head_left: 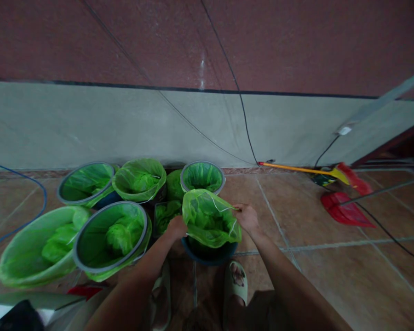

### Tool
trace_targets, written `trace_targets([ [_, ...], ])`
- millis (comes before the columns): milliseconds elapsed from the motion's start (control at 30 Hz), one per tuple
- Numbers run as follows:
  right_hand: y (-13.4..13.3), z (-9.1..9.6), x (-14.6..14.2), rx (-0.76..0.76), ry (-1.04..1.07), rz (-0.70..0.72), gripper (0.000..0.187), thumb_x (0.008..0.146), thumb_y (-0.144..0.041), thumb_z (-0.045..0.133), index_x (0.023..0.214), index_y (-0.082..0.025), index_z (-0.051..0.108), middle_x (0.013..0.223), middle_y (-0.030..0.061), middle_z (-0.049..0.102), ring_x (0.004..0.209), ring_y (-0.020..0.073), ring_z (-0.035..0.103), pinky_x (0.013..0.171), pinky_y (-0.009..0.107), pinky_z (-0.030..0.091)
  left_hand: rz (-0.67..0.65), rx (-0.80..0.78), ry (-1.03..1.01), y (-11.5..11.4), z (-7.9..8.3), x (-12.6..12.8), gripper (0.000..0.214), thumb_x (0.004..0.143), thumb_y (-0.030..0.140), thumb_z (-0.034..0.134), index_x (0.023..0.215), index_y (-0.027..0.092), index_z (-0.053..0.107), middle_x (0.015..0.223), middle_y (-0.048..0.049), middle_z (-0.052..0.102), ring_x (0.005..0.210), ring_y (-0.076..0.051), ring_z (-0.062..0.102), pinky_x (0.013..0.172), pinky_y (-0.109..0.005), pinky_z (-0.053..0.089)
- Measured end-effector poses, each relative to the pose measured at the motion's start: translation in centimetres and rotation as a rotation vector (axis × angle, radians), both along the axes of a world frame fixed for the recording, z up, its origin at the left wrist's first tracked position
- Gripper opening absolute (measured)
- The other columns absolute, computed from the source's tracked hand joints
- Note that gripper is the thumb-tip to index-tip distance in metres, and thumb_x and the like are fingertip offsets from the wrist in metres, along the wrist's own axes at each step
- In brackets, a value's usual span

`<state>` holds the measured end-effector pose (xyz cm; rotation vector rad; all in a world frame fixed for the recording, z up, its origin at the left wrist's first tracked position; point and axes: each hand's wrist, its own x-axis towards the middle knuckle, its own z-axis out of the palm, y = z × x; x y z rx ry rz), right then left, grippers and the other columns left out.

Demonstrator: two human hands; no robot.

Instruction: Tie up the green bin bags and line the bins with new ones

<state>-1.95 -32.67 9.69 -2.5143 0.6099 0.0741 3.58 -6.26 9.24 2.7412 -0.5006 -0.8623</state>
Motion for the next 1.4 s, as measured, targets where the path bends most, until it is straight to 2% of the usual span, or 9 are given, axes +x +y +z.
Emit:
trace_targets([
  [300,0.3,1.0,0.0,0.014,-0.011,0.044,0.026,0.081,-0.03,0.056,0.092,-0.021,0.077,0.088,0.008,0.076,0.082,0.0212,0.07,0.064,0.024,0.045,0.173,-0.042,-0.072,0.8,2.0,0.8,0.018,0.071,0.014,0.055,0.081,0.011,0.07,0.08,-0.0092,0.071,0.077,-0.02,0.066,0.062,-0.024,0.043],
  [467,0.6,2.9,0.4,0.195,-0.309,-0.103,0.035,0.078,-0.042,0.06,0.097,-0.016,0.074,0.095,0.0106,0.074,0.085,0.0238,0.068,0.076,0.033,0.05,0.335,-0.361,-0.077,1.7,4.0,2.2,0.021,0.062,0.012,0.063,0.082,0.012,0.068,0.07,-0.0013,0.067,0.068,-0.015,0.063,0.061,-0.022,0.043],
  [667,1.8,9.5,-0.1,0.816,-0.858,-0.135,0.024,0.071,-0.037,0.073,0.089,-0.021,0.073,0.087,0.0044,0.073,0.084,0.0196,0.066,0.084,0.037,0.05,0.424,-1.291,-0.139,0.8,11.5,1.5,0.027,0.074,0.023,0.064,0.1,0.016,0.065,0.089,-0.0032,0.068,0.065,-0.011,0.062,0.067,-0.026,0.051],
  [800,2.1,12.2,-0.3,1.304,-0.795,-0.062,0.025,0.067,-0.031,0.077,0.09,-0.024,0.071,0.066,-0.0041,0.063,0.064,0.0112,0.06,0.073,0.033,0.052,0.261,-1.498,-0.047,-0.4,14.4,0.2,0.027,0.074,0.025,0.072,0.098,0.016,0.068,0.095,-0.0052,0.069,0.073,-0.012,0.063,0.071,-0.025,0.051],
  [867,2.5,12.3,-0.2,1.388,-0.646,-0.054,0.027,0.065,-0.03,0.078,0.09,-0.023,0.07,0.055,-0.0084,0.051,0.047,0.0055,0.045,0.056,0.025,0.048,0.281,-1.511,-0.031,-1.0,14.1,0.0,0.022,0.074,0.023,0.071,0.095,0.015,0.068,0.089,-0.0039,0.069,0.07,-0.011,0.061,0.069,-0.024,0.05],
  [967,4.5,11.4,-0.1,1.283,-0.482,-0.022,0.031,0.064,-0.03,0.079,0.091,-0.02,0.068,0.052,-0.0107,0.041,0.041,0.0028,0.027,0.041,0.019,0.028,0.281,-1.479,0.005,-1.8,13.0,-0.2,0.02,0.077,0.024,0.069,0.095,0.015,0.068,0.089,-0.0037,0.068,0.069,-0.011,0.062,0.069,-0.025,0.05],
  [1200,9.6,8.5,-0.1,1.043,-0.244,0.338,0.027,0.072,-0.041,0.069,0.069,-0.016,0.059,0.059,-0.0057,0.047,0.053,0.0063,0.038,0.05,0.021,0.03,0.218,-1.375,-0.034,-3.8,11.6,-0.6,0.027,0.084,0.022,0.055,0.109,0.018,0.061,0.101,-0.005,0.067,0.074,-0.012,0.063,0.071,-0.025,0.05],
  [1333,8.6,8.8,0.3,1.056,-0.196,0.23,0.04,0.076,-0.055,0.062,0.072,-0.015,0.061,0.053,-0.0063,0.043,0.043,0.0045,0.029,0.04,0.021,0.019,0.41,-1.175,-0.155,-4.0,8.3,0.0,0.027,0.082,0.016,0.047,0.105,0.018,0.061,0.094,-0.0036,0.067,0.08,-0.014,0.063,0.079,-0.029,0.049],
  [1400,7.9,9.3,0.4,1.116,-0.21,0.172,0.042,0.075,-0.057,0.064,0.079,-0.015,0.063,0.054,-0.0064,0.045,0.04,0.0036,0.027,0.037,0.02,0.016,0.318,-1.097,-0.071,-4.1,6.6,-0.3,0.024,0.082,0.015,0.045,0.098,0.017,0.063,0.092,-0.0037,0.068,0.087,-0.016,0.063,0.086,-0.03,0.047],
])
